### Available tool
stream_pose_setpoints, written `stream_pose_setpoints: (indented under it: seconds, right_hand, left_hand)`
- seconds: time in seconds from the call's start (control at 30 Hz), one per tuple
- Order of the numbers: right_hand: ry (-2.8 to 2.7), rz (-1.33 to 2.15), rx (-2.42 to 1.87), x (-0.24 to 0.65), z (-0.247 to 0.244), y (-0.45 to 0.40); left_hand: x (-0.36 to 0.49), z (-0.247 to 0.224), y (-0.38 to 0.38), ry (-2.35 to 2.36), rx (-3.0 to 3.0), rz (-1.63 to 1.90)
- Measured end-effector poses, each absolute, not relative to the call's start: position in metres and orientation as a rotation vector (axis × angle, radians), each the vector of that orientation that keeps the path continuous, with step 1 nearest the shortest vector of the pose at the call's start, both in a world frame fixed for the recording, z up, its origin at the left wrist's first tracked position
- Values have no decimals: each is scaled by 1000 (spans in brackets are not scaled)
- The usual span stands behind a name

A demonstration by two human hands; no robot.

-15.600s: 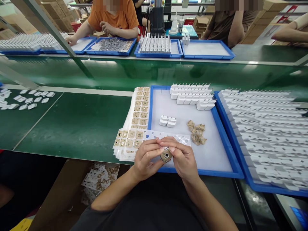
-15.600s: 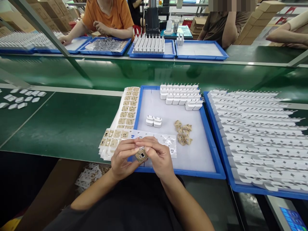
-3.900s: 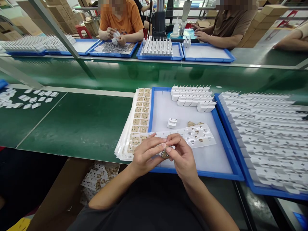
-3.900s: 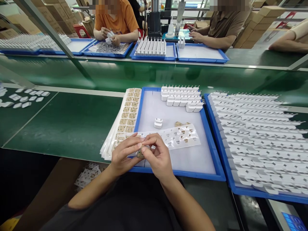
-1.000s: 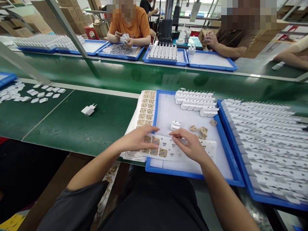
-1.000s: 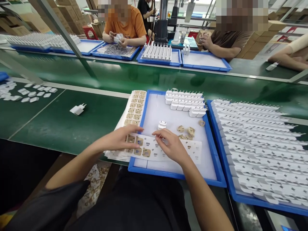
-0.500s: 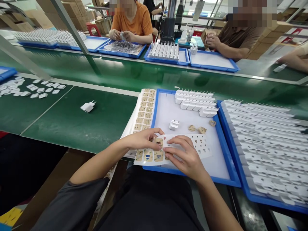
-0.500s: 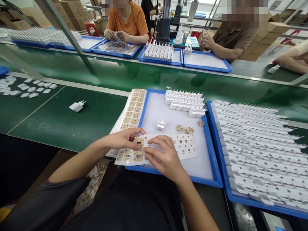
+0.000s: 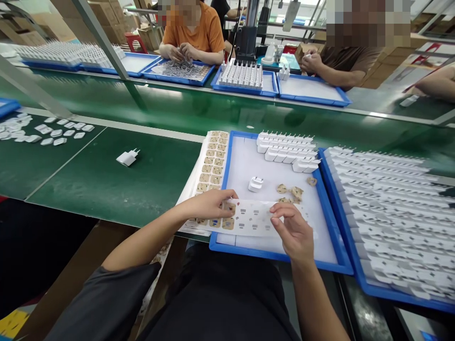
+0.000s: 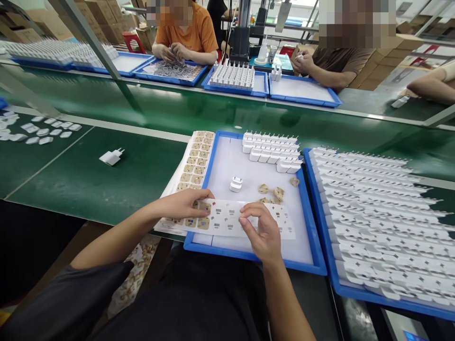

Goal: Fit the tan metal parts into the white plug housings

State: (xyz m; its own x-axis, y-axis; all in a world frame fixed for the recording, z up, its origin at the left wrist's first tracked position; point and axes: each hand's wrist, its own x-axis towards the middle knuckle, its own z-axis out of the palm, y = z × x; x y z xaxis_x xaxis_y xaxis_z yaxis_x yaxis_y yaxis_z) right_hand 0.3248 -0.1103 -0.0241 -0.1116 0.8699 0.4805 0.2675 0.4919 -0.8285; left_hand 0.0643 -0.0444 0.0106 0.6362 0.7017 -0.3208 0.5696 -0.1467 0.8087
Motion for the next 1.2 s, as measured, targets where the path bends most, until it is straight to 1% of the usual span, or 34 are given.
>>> stream_pose_setpoints:
  seconds: [0.07,0.13,0.2,0.27,0.33,0.4,0.5,0.57,0.67,0.73,0.8,0.9,1.0,1.1,1.2]
  right_hand:
    - [-1601,726,-1085,327,-31,-110]
    - [-1582,741,-1153,326,-37,-110]
    - [-1581,736,-1207,324,-39,-110]
    - [-1605,733,-1252,324,-40,-112]
    - [-1617,738,-1275,324,-40,-113]
    - [-1603,745,-1284,326,-41,-115]
    - [-1547,755,-1273,330,-42,-117]
    - [-1506,787,-1223,332,-40,-118]
    - [-1480,880,-1048,328,-32,-120]
    - [-1491,965,-906,320,-23,-121]
    - [-1523,1045,-792,310,-14,-123]
    - [-1567,1112,-711,295,-4,-125]
    - [-1569,1136,-701,286,-1,-125]
    - [-1568,1161,-719,282,-2,-126]
    - [-1577,1199,-732,281,-5,-129]
  left_hand:
    - [72,8,-43,1178,2080,234]
    - [85,4,-38,1323,2286,400]
    - [103,1,-30,1364,2434,521]
    - [123,0,-20,1301,2556,509]
    - [142,-1,-8,1224,2581,426]
    - [153,1,-1,1178,2508,367]
    - [150,9,-4,1152,2395,380]
    - [136,15,-16,1075,2194,486]
    - [109,16,-43,862,1607,737]
    - [95,9,-61,764,1320,829]
    - [87,-1,-76,701,1184,874]
    - [83,-16,-92,618,1149,918]
    - [81,-23,-99,637,1218,915]
    - [78,-25,-101,723,1336,907]
    - [81,-27,-104,936,1484,993]
